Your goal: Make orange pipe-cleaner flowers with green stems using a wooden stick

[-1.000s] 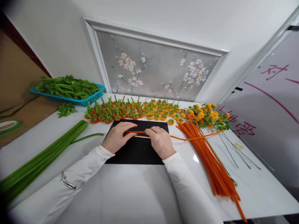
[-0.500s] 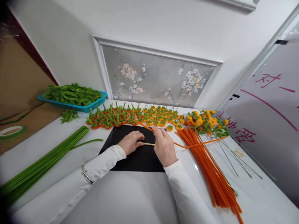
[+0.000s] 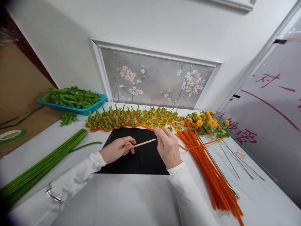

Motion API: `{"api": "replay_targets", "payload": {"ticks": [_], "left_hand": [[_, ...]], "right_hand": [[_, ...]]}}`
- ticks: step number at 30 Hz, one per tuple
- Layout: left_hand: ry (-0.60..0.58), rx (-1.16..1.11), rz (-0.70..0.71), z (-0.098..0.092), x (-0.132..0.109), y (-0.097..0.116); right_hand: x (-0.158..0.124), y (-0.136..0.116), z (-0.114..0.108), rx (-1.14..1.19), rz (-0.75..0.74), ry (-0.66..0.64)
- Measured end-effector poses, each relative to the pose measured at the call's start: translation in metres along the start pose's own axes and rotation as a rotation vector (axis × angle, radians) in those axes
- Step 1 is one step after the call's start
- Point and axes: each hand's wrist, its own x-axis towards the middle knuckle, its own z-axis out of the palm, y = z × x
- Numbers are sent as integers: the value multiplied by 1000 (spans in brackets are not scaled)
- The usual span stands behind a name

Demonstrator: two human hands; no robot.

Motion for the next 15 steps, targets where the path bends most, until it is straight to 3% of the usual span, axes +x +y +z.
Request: {"api": "replay_targets", "payload": {"ticks": [3,7,11,15], "left_hand": [[-124,-203,-91,-7,-10,-2],[-181,-373,-126,-11,-15,1],[-236,-574,-153,-12,-18,4],[-299,-693,-121,-10,-22,2]], "right_hand": [[4,1,-6,106,-36,-39],[4,8,-5,179,-78,-185],[-3,14,9,293,-53,-353],[-12,8,26,362,-36,-417]]}}
